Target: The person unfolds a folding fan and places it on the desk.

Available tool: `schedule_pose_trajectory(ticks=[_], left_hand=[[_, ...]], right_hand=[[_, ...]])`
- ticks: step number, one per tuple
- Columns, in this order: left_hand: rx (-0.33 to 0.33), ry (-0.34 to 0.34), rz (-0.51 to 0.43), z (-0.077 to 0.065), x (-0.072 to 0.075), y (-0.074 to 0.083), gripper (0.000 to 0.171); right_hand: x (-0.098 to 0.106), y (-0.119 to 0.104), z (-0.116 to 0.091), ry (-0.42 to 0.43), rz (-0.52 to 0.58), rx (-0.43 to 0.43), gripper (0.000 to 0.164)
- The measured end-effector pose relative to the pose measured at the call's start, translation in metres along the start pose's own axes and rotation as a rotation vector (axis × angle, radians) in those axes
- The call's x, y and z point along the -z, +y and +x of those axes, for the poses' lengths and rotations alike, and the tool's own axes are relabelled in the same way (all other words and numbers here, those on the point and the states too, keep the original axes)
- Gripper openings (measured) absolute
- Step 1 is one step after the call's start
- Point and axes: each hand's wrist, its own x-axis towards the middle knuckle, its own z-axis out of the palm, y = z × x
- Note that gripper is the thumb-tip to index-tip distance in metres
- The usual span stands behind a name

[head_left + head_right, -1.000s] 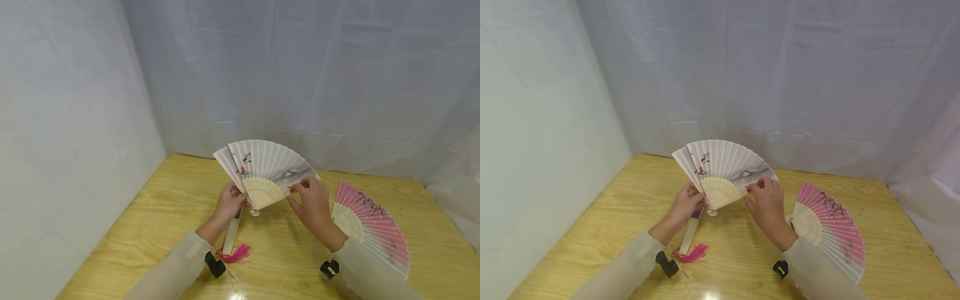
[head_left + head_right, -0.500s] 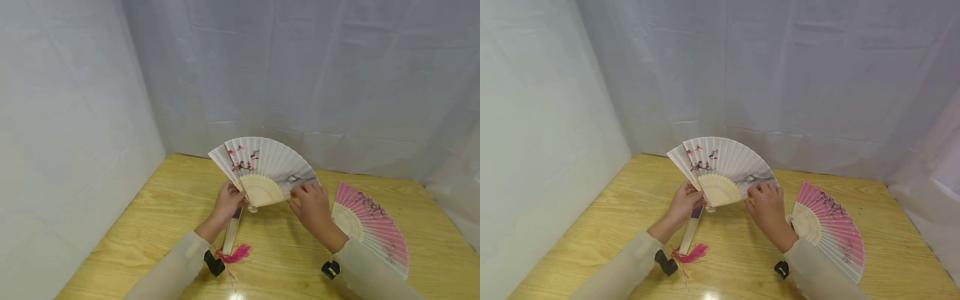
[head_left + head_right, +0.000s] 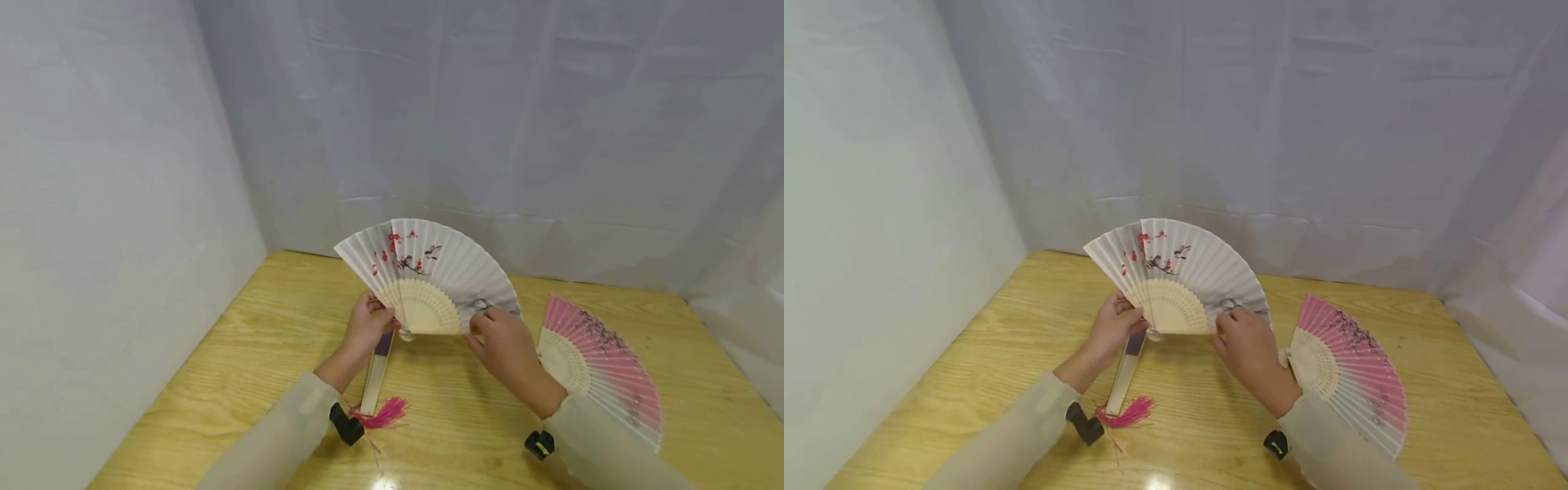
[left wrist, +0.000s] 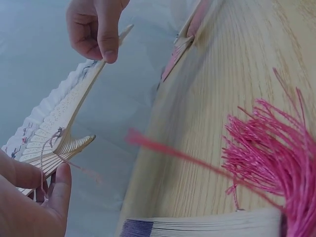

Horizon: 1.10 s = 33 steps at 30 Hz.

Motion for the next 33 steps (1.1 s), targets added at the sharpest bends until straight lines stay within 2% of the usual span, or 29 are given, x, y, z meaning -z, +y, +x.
schedule_pose_trajectory(ticks=[8, 15, 20, 27, 30, 33], left_hand=[[0.0, 0.038, -0.052, 0.004, -0.001, 0.002, 0.028], [-0.019, 0.045, -0.077, 0.01, -0.002, 0.005, 0.028], [-0.01, 0.054, -0.059, 0.012, -0.004, 0.008, 0.031], [0.0, 0.05, -0.017, 0.014, -0.006, 0.006, 0.035], [0.008, 0.038, 0.016, 0.017, -0.007, 0.006, 0.035], [0.021, 0.035, 0.043, 0.018, -0.008, 0.006, 0.036]], right_hand=[[0.003, -0.01, -0.001, -0.075, -0.041, -0.012, 0.022], [0.003, -0.016, -0.004, -0.096, -0.036, 0.013, 0.029], [0.002, -0.023, -0.006, -0.127, -0.045, 0.01, 0.033], [-0.003, -0.034, -0.014, -0.096, -0.043, 0.061, 0.032], [-0.005, -0.039, -0.016, -0.124, -0.035, 0.083, 0.031], [-0.006, -0.047, -0.018, -0.195, -0.03, 0.073, 0.029]])
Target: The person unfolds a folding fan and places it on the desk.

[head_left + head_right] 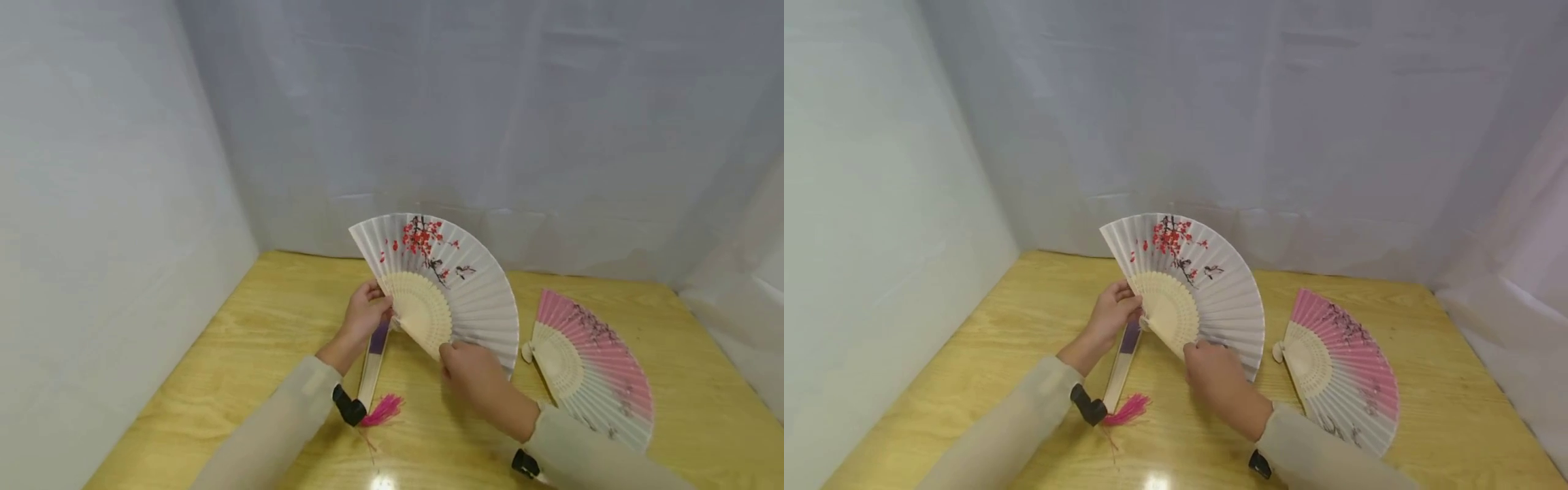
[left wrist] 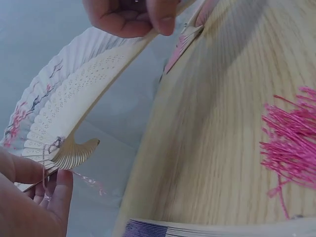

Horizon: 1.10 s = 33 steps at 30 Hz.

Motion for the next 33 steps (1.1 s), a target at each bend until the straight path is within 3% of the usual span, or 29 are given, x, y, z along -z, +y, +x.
schedule_pose_trajectory(ticks=[6, 13, 21, 26, 33], left_hand=[[0.026, -0.01, 0.041, 0.004, -0.002, -0.002, 0.039], [0.043, -0.067, 0.139, 0.011, -0.01, -0.016, 0.04], [0.063, -0.118, 0.248, 0.013, -0.011, -0.025, 0.033], [0.114, -0.19, 0.326, 0.014, -0.009, -0.03, 0.033], [0.127, -0.255, 0.457, 0.017, -0.006, -0.037, 0.032]], right_hand=[[-0.002, -0.015, 0.0, -0.085, 0.006, -0.049, 0.024], [-0.001, -0.025, 0.001, -0.254, 0.016, -0.136, 0.021], [-0.007, -0.032, -0.003, -0.323, 0.026, -0.111, 0.022], [-0.006, -0.036, -0.003, -0.368, 0.075, -0.087, 0.026], [-0.004, -0.04, -0.001, -0.5, 0.109, -0.16, 0.03]])
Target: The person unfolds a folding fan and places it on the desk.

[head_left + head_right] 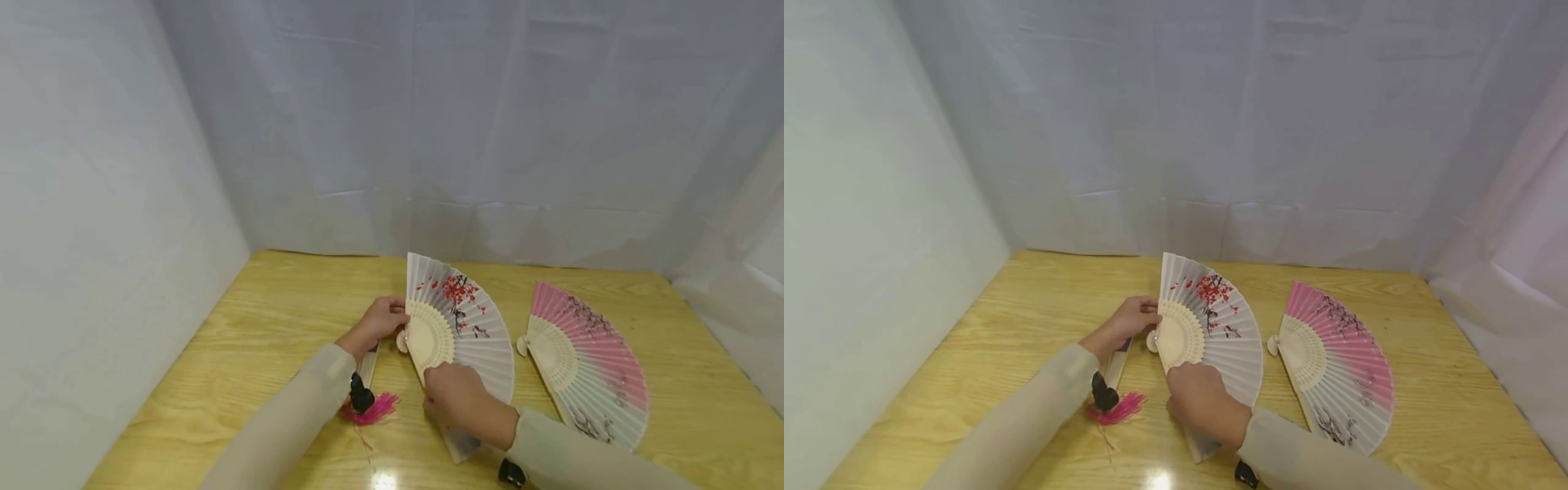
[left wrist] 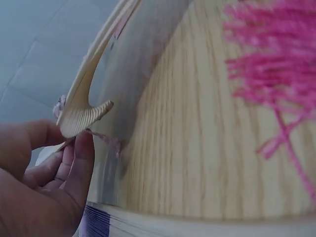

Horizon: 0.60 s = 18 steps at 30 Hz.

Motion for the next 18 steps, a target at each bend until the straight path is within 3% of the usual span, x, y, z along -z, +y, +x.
schedule_pose_trajectory(ticks=[2, 5, 12, 18], left_hand=[[0.022, -0.006, 0.039, -0.0045, 0.005, 0.0118, 0.031], [0.024, -0.023, 0.079, -0.004, 0.0042, 0.0105, 0.033], [-0.082, -0.043, 0.27, -0.0016, 0.0005, 0.0096, 0.044], [-0.11, -0.104, 0.341, -0.002, -0.0029, 0.0123, 0.047]], right_hand=[[0.0116, -0.0041, -0.0023, -0.013, 0.024, -0.004, 0.03], [0.0108, -0.0049, -0.0026, -0.027, 0.025, -0.005, 0.03], [0.0107, -0.0062, -0.0031, -0.045, 0.01, -0.001, 0.034], [0.0115, -0.0062, -0.0021, -0.047, 0.003, 0.008, 0.033]])
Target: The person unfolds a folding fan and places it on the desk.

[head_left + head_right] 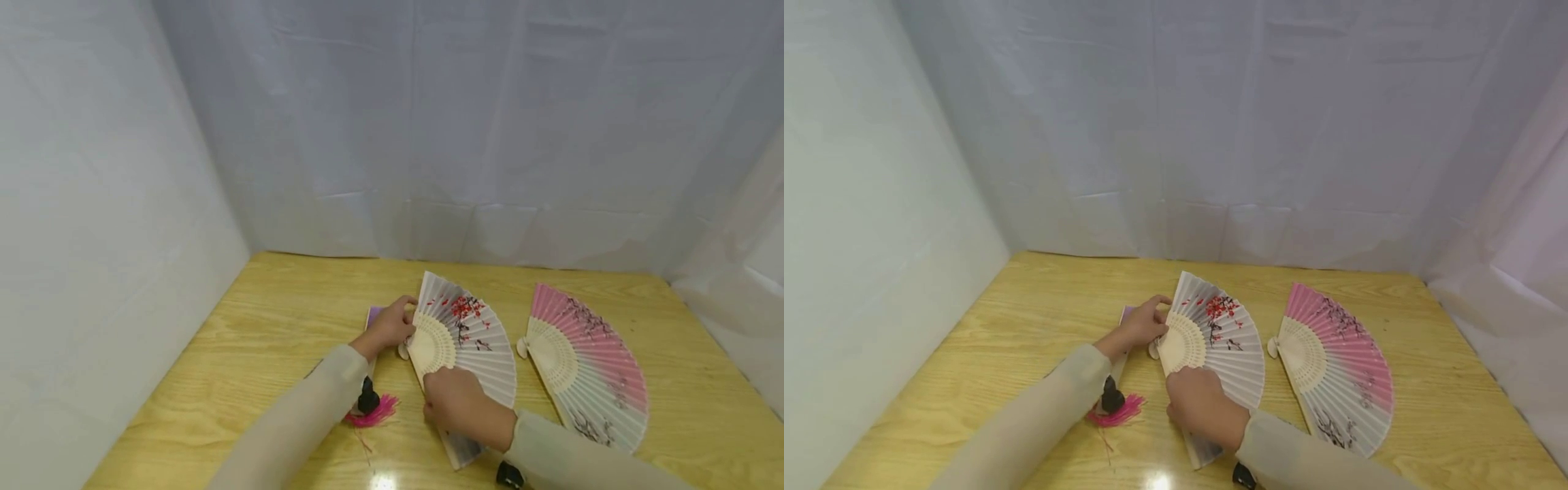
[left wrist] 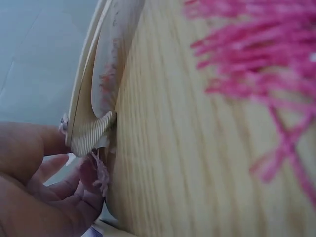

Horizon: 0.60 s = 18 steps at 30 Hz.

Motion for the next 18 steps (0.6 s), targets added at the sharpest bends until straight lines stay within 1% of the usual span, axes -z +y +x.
schedule_pose_trajectory(ticks=[3, 5, 7, 10, 13, 18], left_hand=[[0.0, -0.033, 0.017, 0.0005, -0.0016, 0.0019, 0.038], [0.008, -0.033, 0.032, 0.001, -0.0025, 0.0024, 0.034], [0.003, -0.02, 0.066, 0.0018, -0.0035, 0.0026, 0.034], [-0.032, 0.006, 0.151, 0.0018, -0.005, 0.0027, 0.032], [-0.083, 0.021, 0.221, 0.0011, -0.007, 0.0022, 0.03], [-0.104, 0.021, 0.264, 0.0015, -0.0091, 0.0014, 0.028]], right_hand=[[0.0003, 0.0001, 0.0005, -0.008, 0.008, -0.004, 0.032], [0.0002, 0.0004, 0.0009, -0.013, 0.016, -0.012, 0.031], [-0.0001, 0.0006, 0.0009, -0.01, 0.02, -0.019, 0.032], [-0.0018, 0.0012, 0.0011, 0.011, 0.022, -0.022, 0.031], [-0.0032, 0.0018, 0.0013, 0.031, 0.025, -0.024, 0.03], [-0.0046, 0.0036, 0.0017, 0.038, 0.054, -0.024, 0.029]])
